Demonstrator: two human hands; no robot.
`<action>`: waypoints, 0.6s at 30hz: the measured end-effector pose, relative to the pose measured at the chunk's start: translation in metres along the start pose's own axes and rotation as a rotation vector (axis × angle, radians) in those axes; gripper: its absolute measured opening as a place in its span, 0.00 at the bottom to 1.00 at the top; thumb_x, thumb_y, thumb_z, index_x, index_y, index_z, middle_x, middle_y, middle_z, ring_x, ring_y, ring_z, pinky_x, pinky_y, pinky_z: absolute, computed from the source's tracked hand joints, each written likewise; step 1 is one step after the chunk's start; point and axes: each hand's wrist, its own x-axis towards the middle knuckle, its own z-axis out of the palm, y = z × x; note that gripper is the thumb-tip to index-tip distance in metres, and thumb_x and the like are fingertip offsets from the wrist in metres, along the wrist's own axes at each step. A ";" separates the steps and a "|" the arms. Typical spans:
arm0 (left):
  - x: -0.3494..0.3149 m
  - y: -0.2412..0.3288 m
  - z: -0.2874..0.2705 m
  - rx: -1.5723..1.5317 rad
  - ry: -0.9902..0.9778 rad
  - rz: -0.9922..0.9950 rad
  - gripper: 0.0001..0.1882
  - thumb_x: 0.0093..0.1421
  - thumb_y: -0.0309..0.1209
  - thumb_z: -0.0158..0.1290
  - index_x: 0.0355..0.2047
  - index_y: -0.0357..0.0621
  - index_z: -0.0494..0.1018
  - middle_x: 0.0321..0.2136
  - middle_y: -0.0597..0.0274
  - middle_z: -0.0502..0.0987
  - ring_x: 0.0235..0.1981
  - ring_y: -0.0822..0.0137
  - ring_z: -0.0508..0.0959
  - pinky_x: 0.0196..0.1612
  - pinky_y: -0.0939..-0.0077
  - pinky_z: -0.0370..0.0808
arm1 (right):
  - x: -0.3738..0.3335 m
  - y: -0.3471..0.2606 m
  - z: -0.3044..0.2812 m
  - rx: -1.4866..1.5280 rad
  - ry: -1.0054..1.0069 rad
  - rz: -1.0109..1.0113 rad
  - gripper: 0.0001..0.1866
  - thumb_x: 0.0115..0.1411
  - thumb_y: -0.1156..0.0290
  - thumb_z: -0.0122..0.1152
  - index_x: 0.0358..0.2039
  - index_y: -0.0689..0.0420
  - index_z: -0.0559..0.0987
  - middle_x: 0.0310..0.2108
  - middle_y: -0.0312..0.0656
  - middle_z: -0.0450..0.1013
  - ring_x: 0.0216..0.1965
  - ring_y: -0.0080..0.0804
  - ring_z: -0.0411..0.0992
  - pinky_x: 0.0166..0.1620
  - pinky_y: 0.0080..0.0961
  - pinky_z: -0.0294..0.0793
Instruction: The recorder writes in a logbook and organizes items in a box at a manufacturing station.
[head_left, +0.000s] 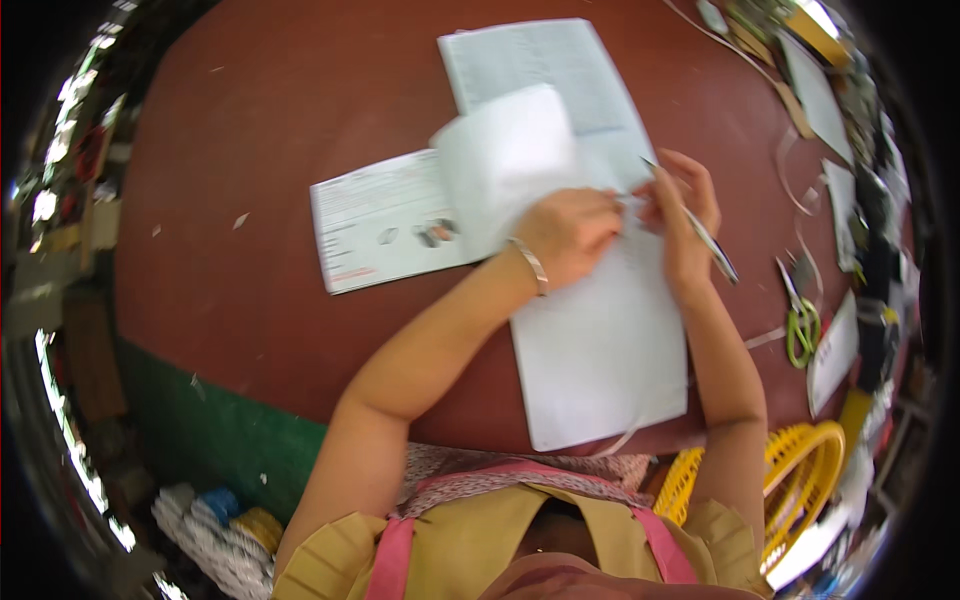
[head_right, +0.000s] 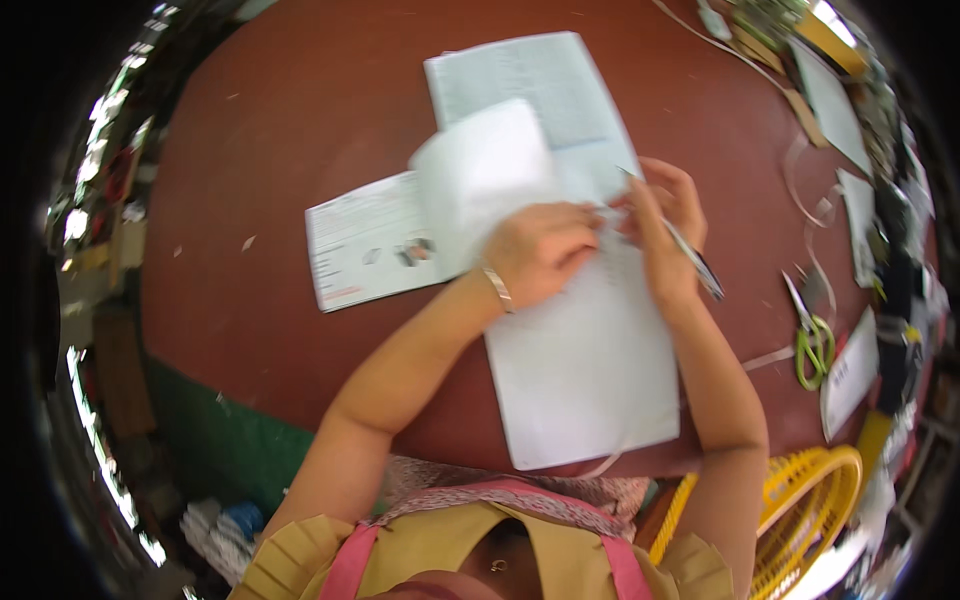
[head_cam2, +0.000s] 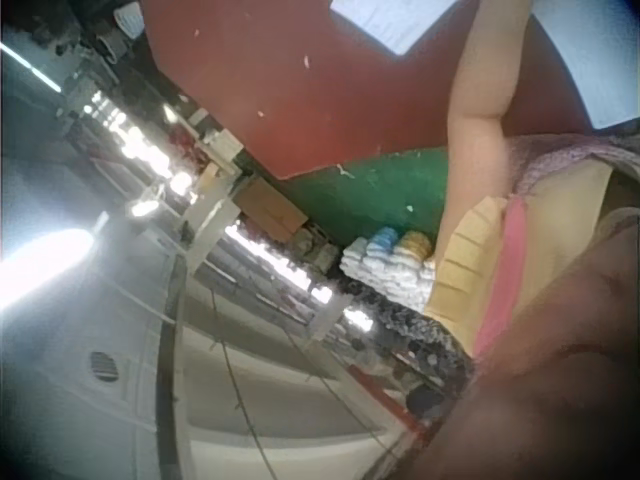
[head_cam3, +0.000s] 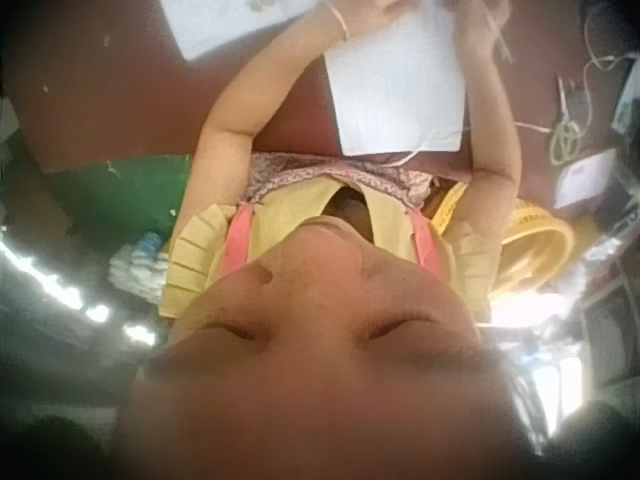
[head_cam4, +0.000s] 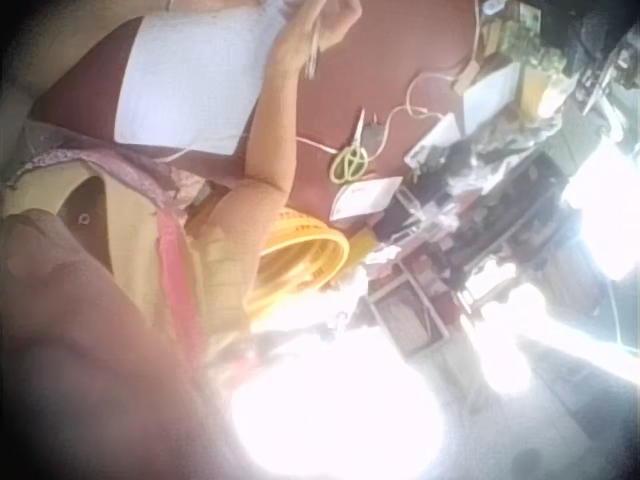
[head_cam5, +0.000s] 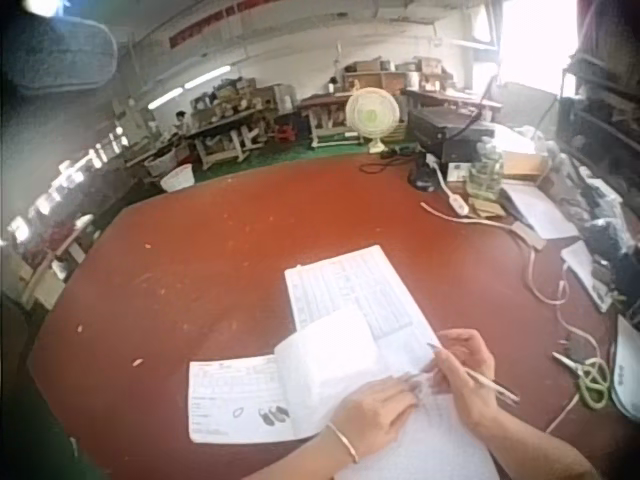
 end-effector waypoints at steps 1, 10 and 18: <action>0.000 -0.001 0.000 -0.016 0.009 0.008 0.04 0.53 0.23 0.62 0.30 0.42 0.78 0.40 0.59 0.84 0.49 0.57 0.83 0.50 0.64 0.79 | 0.003 0.001 -0.003 0.036 0.015 0.035 0.14 0.68 0.67 0.62 0.49 0.59 0.73 0.34 0.40 0.80 0.28 0.18 0.73 0.30 0.15 0.70; 0.005 0.004 -0.005 -0.001 0.016 -0.018 0.05 0.54 0.21 0.63 0.30 0.44 0.80 0.39 0.64 0.85 0.49 0.58 0.83 0.47 0.66 0.79 | 0.005 0.000 -0.005 0.085 0.032 0.109 0.22 0.62 0.57 0.72 0.21 0.53 0.71 0.17 0.31 0.69 0.16 0.14 0.63 0.20 0.15 0.60; 0.005 0.003 -0.003 0.019 0.024 -0.012 0.05 0.55 0.21 0.62 0.30 0.45 0.79 0.39 0.65 0.85 0.49 0.59 0.83 0.46 0.67 0.79 | 0.004 0.007 -0.002 0.058 0.066 0.089 0.27 0.66 0.55 0.66 0.17 0.52 0.65 0.16 0.27 0.62 0.17 0.12 0.58 0.19 0.16 0.57</action>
